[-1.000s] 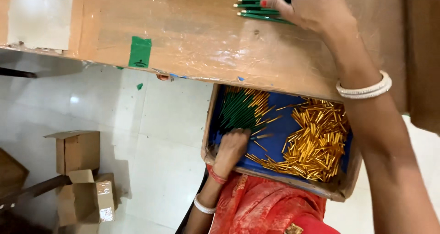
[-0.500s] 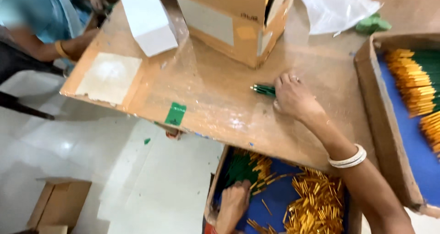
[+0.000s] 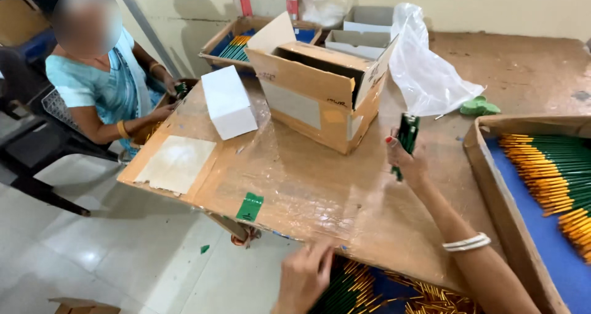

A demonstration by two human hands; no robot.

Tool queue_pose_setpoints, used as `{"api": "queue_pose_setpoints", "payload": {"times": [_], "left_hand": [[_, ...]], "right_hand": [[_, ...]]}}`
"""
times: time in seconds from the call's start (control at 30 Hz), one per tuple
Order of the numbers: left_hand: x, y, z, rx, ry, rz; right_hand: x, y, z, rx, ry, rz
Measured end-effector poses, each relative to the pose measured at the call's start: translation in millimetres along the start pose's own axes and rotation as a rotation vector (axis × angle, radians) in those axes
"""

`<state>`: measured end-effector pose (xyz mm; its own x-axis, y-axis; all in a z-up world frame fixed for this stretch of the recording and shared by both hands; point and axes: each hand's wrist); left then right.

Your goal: The person inserts gold ferrules into green pencil bodies, then gathers the assembled pencils and places them into a cardboard box. The person also interacts with a coworker to receive a white box.

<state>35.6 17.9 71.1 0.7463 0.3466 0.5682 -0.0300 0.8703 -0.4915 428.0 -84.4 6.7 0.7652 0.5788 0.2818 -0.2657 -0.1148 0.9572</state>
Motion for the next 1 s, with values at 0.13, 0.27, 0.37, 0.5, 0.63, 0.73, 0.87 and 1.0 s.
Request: {"api": "queue_pose_setpoints", "payload": {"times": [0.13, 0.27, 0.37, 0.5, 0.63, 0.73, 0.87, 1.0], "left_hand": [[141.9, -30.4, 39.5, 0.068, -0.068, -0.223], [268.5, -30.6, 44.1, 0.061, -0.3, -0.451], [318.2, 8.7, 25.9, 0.232, -0.278, -0.451], [296.9, 60.5, 6.6, 0.275, -0.188, -0.484], [255.1, 79.5, 9.3, 0.208, -0.164, -0.561], [254.7, 78.7, 20.8, 0.217, -0.124, -0.566], [289.3, 57.3, 54.2, 0.045, 0.169, -0.444], [364.6, 76.9, 23.4, 0.104, 0.358, -0.134]], "right_hand": [[-22.0, -21.9, -8.9, 0.448, 0.032, -0.072], [-15.8, 2.3, -8.1, 0.227, -0.019, -0.025], [15.8, 70.6, -16.3, 0.315, -0.123, 0.136], [46.1, 207.2, -44.6, -0.289, -0.241, 0.507], [92.5, 206.4, -55.9, -0.644, -0.094, 0.606], [89.1, 196.3, -63.8, -0.688, -0.115, 0.507], [89.5, 102.3, -43.5, -0.305, -0.421, 0.618], [62.2, 74.0, -47.8, -0.222, -0.505, 0.833]]}}
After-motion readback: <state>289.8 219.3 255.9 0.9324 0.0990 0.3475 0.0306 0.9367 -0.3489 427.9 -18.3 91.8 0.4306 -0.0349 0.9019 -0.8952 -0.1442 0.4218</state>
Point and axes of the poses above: each hand's wrist, its own x-axis towards the middle knuckle, its own z-axis out of the back of the hand, y = z × x
